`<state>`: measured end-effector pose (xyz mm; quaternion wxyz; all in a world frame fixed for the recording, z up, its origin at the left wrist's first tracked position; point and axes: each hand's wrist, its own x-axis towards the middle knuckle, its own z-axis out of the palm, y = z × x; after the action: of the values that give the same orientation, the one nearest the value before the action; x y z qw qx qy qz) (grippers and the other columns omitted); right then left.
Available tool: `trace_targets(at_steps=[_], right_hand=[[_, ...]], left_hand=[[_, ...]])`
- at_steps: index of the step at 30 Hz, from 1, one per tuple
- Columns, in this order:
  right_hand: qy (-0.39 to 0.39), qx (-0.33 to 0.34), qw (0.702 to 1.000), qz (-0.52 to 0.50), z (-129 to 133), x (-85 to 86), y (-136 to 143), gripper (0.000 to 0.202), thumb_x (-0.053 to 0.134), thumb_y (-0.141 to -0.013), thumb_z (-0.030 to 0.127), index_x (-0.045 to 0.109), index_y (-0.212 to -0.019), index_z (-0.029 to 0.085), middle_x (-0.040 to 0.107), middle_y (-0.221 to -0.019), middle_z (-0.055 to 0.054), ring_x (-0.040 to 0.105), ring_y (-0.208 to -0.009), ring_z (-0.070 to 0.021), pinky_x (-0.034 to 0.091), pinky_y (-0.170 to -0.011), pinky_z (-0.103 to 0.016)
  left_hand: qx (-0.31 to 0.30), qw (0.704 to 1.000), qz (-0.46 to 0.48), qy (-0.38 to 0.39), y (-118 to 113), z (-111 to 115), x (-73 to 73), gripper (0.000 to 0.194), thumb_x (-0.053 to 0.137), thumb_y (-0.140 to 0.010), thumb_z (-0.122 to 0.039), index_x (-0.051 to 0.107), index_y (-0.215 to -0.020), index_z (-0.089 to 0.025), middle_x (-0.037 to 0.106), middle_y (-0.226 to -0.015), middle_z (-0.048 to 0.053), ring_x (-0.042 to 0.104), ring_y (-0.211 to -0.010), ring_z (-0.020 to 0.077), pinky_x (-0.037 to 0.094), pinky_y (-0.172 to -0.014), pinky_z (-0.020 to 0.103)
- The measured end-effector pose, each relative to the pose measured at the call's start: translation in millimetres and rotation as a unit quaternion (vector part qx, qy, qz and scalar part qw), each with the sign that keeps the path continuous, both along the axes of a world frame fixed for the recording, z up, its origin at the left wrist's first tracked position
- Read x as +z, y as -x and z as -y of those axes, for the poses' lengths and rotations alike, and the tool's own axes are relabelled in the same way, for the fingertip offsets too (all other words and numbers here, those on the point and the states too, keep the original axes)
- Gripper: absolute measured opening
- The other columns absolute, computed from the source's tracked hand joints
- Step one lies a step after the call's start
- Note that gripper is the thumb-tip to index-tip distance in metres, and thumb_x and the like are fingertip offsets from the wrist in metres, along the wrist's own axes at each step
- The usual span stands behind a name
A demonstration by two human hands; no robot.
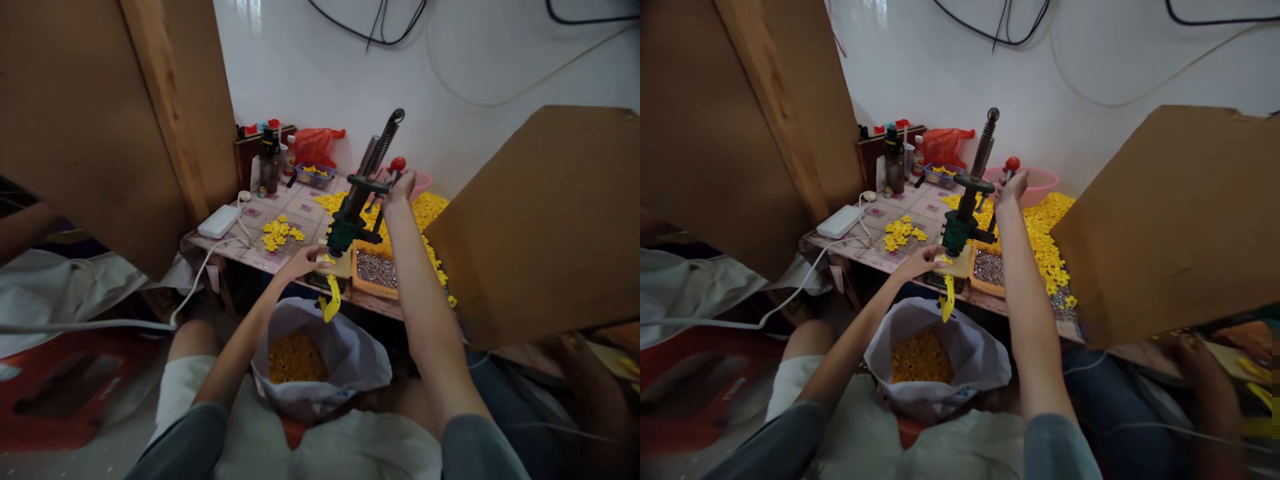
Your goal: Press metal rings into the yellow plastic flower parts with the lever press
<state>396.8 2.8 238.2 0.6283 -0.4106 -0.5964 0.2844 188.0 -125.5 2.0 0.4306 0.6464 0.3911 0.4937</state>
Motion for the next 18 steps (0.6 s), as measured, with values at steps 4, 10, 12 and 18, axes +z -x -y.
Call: trace_targets(at_steps=[4,10,12,18], right_hand=[[-0.094,0.050,0.989,-0.107,74.7,-21.2,9.3,0.068,0.026,-0.104,0.083,0.048,-0.074,0.026,0.032,-0.060,0.005,0.036,-0.050,-0.0133,0.033,-0.050,-0.026],[-0.150,-0.046,0.987,-0.020,163.5,-77.9,-9.2,0.065,0.023,-0.109,0.072,0.058,-0.082,0.024,0.057,-0.075,-0.003,0.060,-0.072,-0.0190,0.053,-0.073,-0.034],[-0.087,-0.128,0.980,0.128,158.0,-94.1,-26.9,0.059,0.027,-0.111,0.064,0.068,-0.106,0.022,0.070,-0.104,-0.011,0.068,-0.104,-0.0244,0.055,-0.097,-0.040],[0.257,-0.093,0.796,0.540,155.9,-146.9,-71.9,0.052,0.028,-0.111,0.037,0.070,-0.134,0.017,0.070,-0.141,-0.020,0.066,-0.131,-0.0324,0.049,-0.111,-0.045]], left_hand=[[0.203,0.978,0.014,-0.037,1.0,-6.0,-4.7,0.043,0.059,-0.105,-0.051,0.071,-0.132,-0.018,0.072,-0.126,0.012,0.068,-0.106,0.0221,0.056,-0.094,0.032],[0.390,0.861,-0.327,-0.004,-2.5,-27.4,4.6,0.045,0.054,-0.104,-0.023,0.062,-0.147,-0.012,0.061,-0.146,0.025,0.064,-0.132,0.0365,0.053,-0.110,0.045],[0.385,0.830,-0.403,0.016,-7.7,-30.7,7.5,0.045,0.049,-0.107,-0.025,0.061,-0.149,-0.012,0.060,-0.147,0.026,0.066,-0.130,0.0383,0.055,-0.103,0.045],[0.392,0.812,-0.431,0.041,-18.1,-28.2,7.7,0.047,0.048,-0.109,-0.028,0.054,-0.152,-0.010,0.074,-0.124,0.024,0.075,-0.112,0.0363,0.055,-0.093,0.041]])
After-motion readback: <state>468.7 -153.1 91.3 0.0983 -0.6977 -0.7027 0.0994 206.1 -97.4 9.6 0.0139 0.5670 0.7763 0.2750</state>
